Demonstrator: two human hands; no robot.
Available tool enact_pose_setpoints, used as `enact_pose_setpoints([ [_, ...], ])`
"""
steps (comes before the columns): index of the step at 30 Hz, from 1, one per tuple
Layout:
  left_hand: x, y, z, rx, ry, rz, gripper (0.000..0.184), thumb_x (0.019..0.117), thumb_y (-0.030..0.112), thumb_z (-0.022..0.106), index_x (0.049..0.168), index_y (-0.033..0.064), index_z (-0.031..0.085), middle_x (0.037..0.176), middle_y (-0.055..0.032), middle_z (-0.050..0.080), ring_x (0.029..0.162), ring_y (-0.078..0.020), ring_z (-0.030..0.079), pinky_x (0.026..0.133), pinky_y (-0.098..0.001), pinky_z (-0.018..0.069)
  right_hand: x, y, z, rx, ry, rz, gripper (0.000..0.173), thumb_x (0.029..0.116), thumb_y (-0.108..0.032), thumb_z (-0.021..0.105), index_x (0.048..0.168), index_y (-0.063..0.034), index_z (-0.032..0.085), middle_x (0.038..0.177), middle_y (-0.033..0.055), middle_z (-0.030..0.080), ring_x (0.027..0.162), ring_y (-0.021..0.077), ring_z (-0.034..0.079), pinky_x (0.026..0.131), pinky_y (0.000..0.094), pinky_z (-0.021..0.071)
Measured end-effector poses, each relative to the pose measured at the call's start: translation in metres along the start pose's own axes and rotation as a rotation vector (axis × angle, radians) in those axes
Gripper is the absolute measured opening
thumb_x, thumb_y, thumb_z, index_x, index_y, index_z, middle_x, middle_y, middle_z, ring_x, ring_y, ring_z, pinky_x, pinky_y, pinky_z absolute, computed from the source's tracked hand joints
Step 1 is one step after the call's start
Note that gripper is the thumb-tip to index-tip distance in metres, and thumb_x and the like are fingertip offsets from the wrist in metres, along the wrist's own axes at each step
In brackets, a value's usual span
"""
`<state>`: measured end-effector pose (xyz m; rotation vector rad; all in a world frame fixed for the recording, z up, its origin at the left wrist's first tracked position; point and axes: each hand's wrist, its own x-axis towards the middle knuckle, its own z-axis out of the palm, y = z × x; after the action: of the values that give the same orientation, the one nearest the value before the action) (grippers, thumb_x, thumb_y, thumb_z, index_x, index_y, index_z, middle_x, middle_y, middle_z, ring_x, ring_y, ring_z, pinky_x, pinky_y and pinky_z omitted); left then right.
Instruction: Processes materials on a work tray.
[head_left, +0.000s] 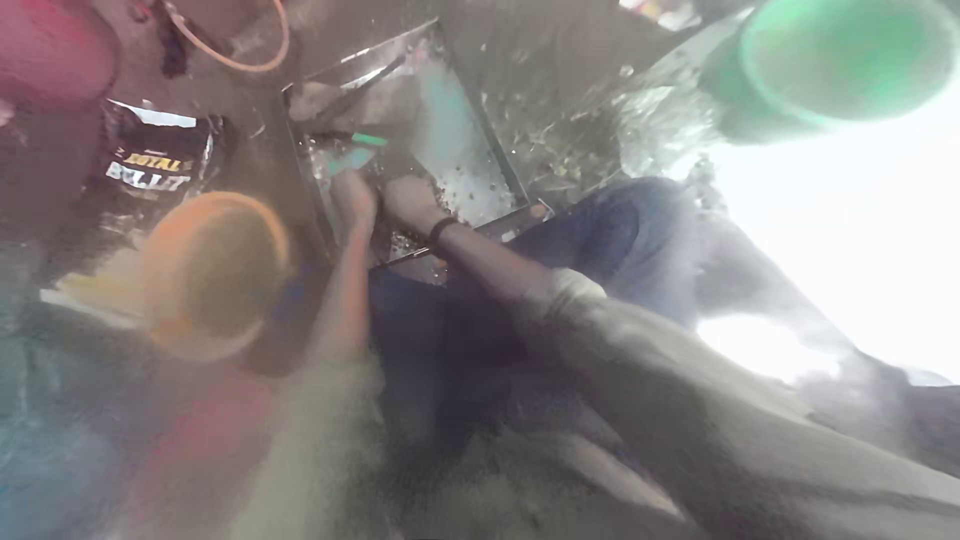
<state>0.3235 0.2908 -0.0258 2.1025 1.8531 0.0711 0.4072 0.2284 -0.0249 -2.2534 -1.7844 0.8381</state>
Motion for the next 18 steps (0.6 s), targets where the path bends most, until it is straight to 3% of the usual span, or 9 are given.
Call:
enact_pose_setpoints([
  [2, 0.001, -0.001, 0.002, 0.011, 0.014, 0.004, 0.022, 0.0982, 0.020, 0.064, 0.110, 0.0057, 0.076, 0.115, -0.0199, 0.073, 0.112, -0.0377, 0.070, 0.097, -0.0595, 0.0549, 0.004, -0.003, 0.009, -0.003, -0.003, 0.008, 0.021, 0.0979, -0.021, 0.062, 0.105, -0.0042, 0.073, 0.110, 0.0211, 0.072, 0.105, 0.0421, 0.069, 0.081, 0.0654, 0.0558],
  [4, 0.000, -0.001, 0.001, 0.043, 0.013, 0.032, 0.024, 0.0992, 0.023, 0.063, 0.107, 0.0055, 0.077, 0.114, -0.0204, 0.073, 0.111, -0.0379, 0.070, 0.097, -0.0601, 0.0546, -0.002, -0.003, 0.014, -0.015, -0.003, 0.028, 0.022, 0.1004, -0.020, 0.059, 0.107, -0.0044, 0.072, 0.110, 0.0214, 0.072, 0.105, 0.0428, 0.070, 0.081, 0.0643, 0.0567],
  [8, 0.005, 0.001, 0.002, 0.078, -0.026, 0.028, 0.025, 0.0963, 0.023, 0.064, 0.104, 0.0023, 0.076, 0.115, -0.0216, 0.073, 0.112, -0.0385, 0.069, 0.097, -0.0606, 0.0541, -0.026, 0.004, 0.027, -0.042, -0.020, 0.082, 0.033, 0.1015, -0.017, 0.056, 0.132, -0.0057, 0.064, 0.111, 0.0244, 0.071, 0.102, 0.0461, 0.070, 0.079, 0.0642, 0.0564],
  [10, 0.010, -0.001, 0.003, 0.060, -0.034, 0.027, 0.022, 0.0946, 0.020, 0.065, 0.103, 0.0034, 0.077, 0.115, -0.0213, 0.073, 0.113, -0.0385, 0.069, 0.098, -0.0605, 0.0540, -0.044, 0.010, 0.029, -0.066, -0.040, 0.115, 0.032, 0.0998, -0.018, 0.057, 0.126, -0.0031, 0.065, 0.107, 0.0245, 0.072, 0.100, 0.0453, 0.071, 0.076, 0.0629, 0.0562],
  [12, 0.013, -0.002, 0.006, 0.023, -0.038, 0.028, 0.020, 0.0933, 0.016, 0.066, 0.105, 0.0029, 0.077, 0.116, -0.0216, 0.073, 0.114, -0.0391, 0.068, 0.098, -0.0604, 0.0536, -0.056, 0.019, 0.026, -0.066, -0.062, 0.140, 0.025, 0.0974, -0.023, 0.063, 0.108, -0.0015, 0.071, 0.104, 0.0232, 0.072, 0.098, 0.0434, 0.071, 0.076, 0.0624, 0.0564],
  [13, 0.013, -0.002, 0.007, 0.006, -0.037, 0.033, 0.020, 0.0931, 0.015, 0.066, 0.105, 0.0013, 0.076, 0.117, -0.0223, 0.072, 0.115, -0.0392, 0.068, 0.100, -0.0601, 0.0532, -0.059, 0.022, 0.024, -0.066, -0.054, 0.137, 0.024, 0.0967, -0.024, 0.064, 0.104, -0.0023, 0.071, 0.103, 0.0221, 0.072, 0.097, 0.0425, 0.071, 0.075, 0.0620, 0.0567],
  [15, 0.008, 0.001, 0.003, -0.021, -0.048, 0.012, 0.022, 0.0933, 0.014, 0.067, 0.107, -0.0020, 0.074, 0.121, -0.0242, 0.070, 0.118, -0.0402, 0.066, 0.102, -0.0596, 0.0521, -0.055, 0.025, 0.017, -0.061, -0.016, 0.109, 0.028, 0.0969, -0.022, 0.063, 0.118, -0.0052, 0.068, 0.104, 0.0211, 0.072, 0.097, 0.0420, 0.071, 0.076, 0.0613, 0.0571],
  [18, 0.002, 0.005, -0.002, -0.015, -0.031, -0.012, 0.029, 0.0964, 0.021, 0.065, 0.105, -0.0061, 0.072, 0.114, -0.0272, 0.071, 0.111, -0.0433, 0.069, 0.096, -0.0626, 0.0541, -0.042, 0.016, 0.002, -0.058, 0.027, 0.074, 0.024, 0.1005, -0.020, 0.057, 0.111, -0.0032, 0.070, 0.106, 0.0218, 0.071, 0.100, 0.0421, 0.070, 0.077, 0.0615, 0.0569],
])
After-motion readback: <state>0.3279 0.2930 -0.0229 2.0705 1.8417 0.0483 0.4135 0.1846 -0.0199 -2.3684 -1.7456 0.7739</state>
